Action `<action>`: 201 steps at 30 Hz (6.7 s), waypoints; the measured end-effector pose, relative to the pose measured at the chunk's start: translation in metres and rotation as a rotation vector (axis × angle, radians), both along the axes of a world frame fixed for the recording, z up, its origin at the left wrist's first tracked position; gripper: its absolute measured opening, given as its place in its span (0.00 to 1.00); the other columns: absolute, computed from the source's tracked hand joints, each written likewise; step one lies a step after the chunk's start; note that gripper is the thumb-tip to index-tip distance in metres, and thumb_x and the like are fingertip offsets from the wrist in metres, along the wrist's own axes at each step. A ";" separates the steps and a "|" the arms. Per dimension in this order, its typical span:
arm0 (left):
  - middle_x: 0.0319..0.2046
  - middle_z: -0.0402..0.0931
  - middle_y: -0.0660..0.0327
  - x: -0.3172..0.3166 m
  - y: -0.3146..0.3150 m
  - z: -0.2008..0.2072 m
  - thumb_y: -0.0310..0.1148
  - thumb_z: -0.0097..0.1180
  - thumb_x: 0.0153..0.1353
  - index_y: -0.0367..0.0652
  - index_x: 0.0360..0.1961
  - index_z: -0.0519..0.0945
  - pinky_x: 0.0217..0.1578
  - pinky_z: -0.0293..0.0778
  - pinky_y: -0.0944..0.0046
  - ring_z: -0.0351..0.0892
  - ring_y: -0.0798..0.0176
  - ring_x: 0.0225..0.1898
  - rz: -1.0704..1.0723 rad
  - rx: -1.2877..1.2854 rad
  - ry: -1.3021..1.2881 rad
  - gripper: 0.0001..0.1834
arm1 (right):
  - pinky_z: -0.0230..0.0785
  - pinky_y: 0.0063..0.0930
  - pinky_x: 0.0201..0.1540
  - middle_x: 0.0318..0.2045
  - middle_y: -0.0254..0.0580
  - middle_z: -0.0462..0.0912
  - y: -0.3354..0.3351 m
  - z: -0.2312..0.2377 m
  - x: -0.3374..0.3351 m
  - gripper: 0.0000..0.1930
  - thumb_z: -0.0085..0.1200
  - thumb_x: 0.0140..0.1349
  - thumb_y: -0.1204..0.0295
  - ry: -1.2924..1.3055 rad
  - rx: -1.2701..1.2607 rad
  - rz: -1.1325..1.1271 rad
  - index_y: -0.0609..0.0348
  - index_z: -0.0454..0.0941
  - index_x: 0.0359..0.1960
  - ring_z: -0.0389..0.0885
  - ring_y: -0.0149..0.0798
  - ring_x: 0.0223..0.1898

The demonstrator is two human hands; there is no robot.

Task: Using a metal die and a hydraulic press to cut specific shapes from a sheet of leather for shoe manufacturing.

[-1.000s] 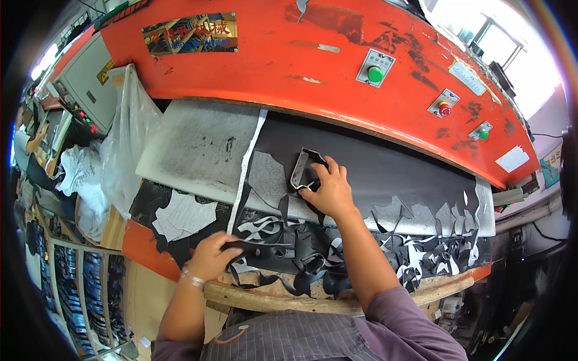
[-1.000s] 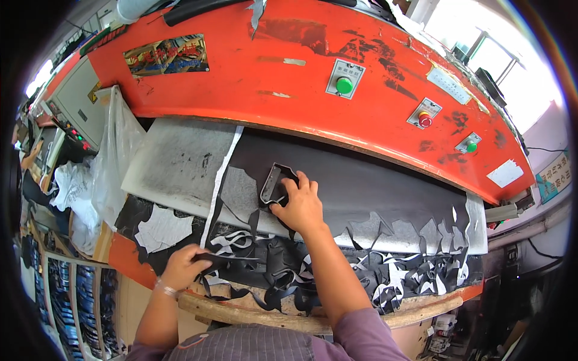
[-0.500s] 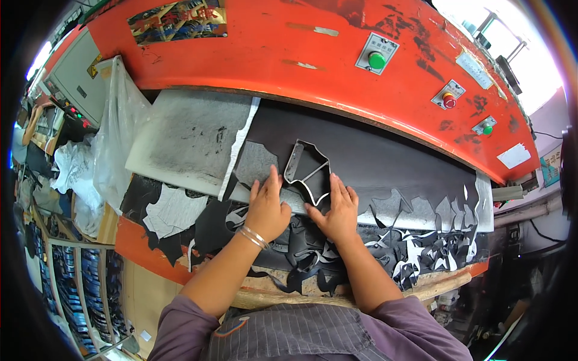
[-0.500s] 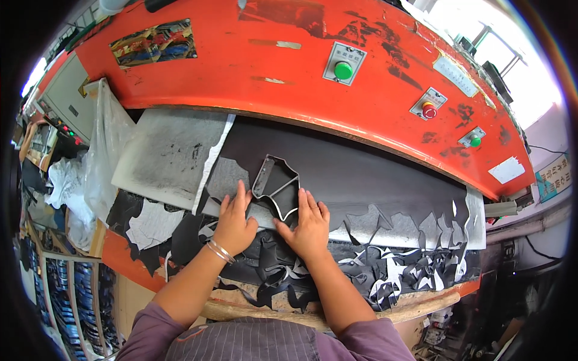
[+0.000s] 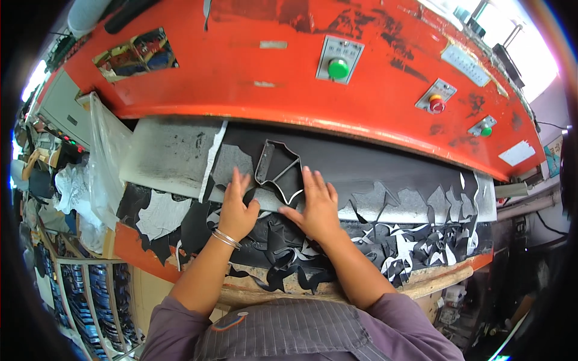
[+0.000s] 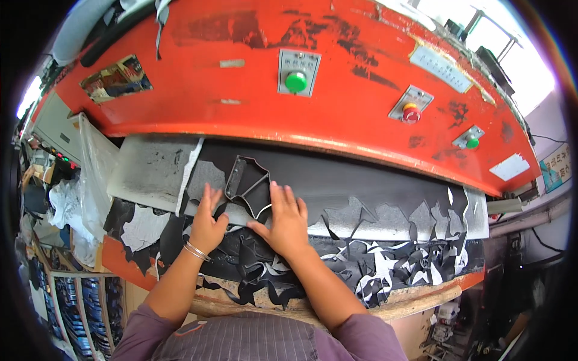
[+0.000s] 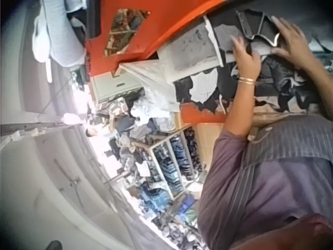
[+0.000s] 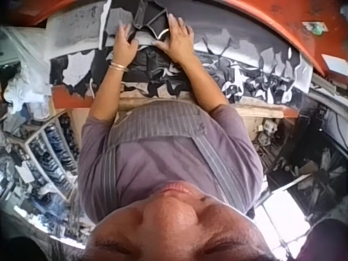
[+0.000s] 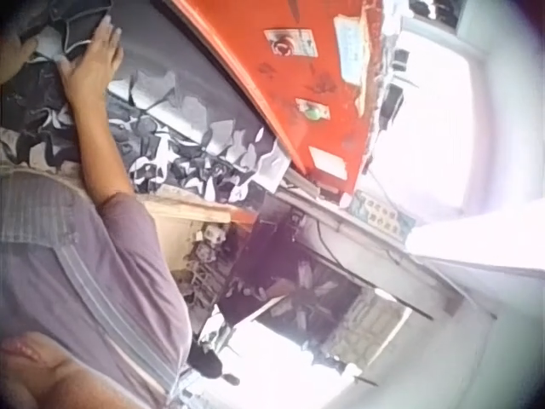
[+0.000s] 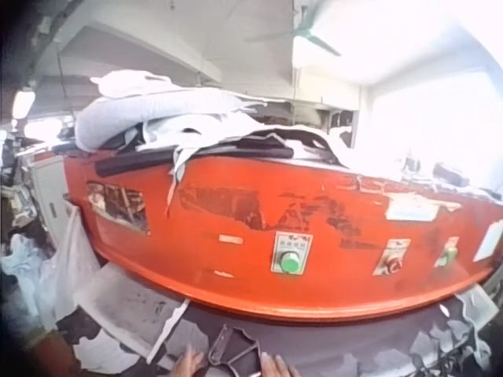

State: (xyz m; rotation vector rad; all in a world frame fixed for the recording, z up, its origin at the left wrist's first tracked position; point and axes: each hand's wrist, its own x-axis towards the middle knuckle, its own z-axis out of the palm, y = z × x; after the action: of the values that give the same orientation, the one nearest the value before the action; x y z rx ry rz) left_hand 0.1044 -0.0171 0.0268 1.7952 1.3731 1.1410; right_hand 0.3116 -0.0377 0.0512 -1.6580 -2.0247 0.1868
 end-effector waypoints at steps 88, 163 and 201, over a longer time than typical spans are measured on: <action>0.61 0.68 0.47 0.074 0.014 0.002 0.30 0.53 0.52 0.27 0.68 0.43 0.68 0.39 0.46 0.62 0.51 0.65 -0.319 0.049 0.354 0.47 | 0.48 0.49 0.64 0.59 0.59 0.71 -0.008 -0.019 0.074 0.44 0.64 0.48 0.55 -0.010 0.009 -0.215 0.67 0.61 0.63 0.72 0.49 0.59; 0.61 0.65 0.48 0.021 0.025 0.056 0.22 0.66 0.45 0.44 0.34 0.85 0.60 0.63 0.57 0.68 0.49 0.60 -0.870 -0.251 -0.160 0.13 | 0.55 0.34 0.62 0.53 0.47 0.69 -0.067 0.031 0.020 0.33 0.64 0.56 0.62 1.229 -0.568 0.169 0.60 0.65 0.61 0.66 0.42 0.57; 0.64 0.63 0.50 0.061 0.049 0.007 0.42 0.42 0.67 0.43 0.62 0.69 0.65 0.50 0.44 0.58 0.46 0.67 0.335 0.144 1.020 0.25 | 0.73 0.40 0.35 0.33 0.39 0.77 -0.131 0.002 0.347 0.09 0.47 0.57 0.72 -0.289 -0.416 0.162 0.51 0.71 0.40 0.81 0.45 0.35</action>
State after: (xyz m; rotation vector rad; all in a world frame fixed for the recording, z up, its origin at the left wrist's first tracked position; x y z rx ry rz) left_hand 0.1657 0.0316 0.0338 2.4548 2.2560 0.4162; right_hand 0.6583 -0.1690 0.0535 -1.8491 -2.4710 0.4777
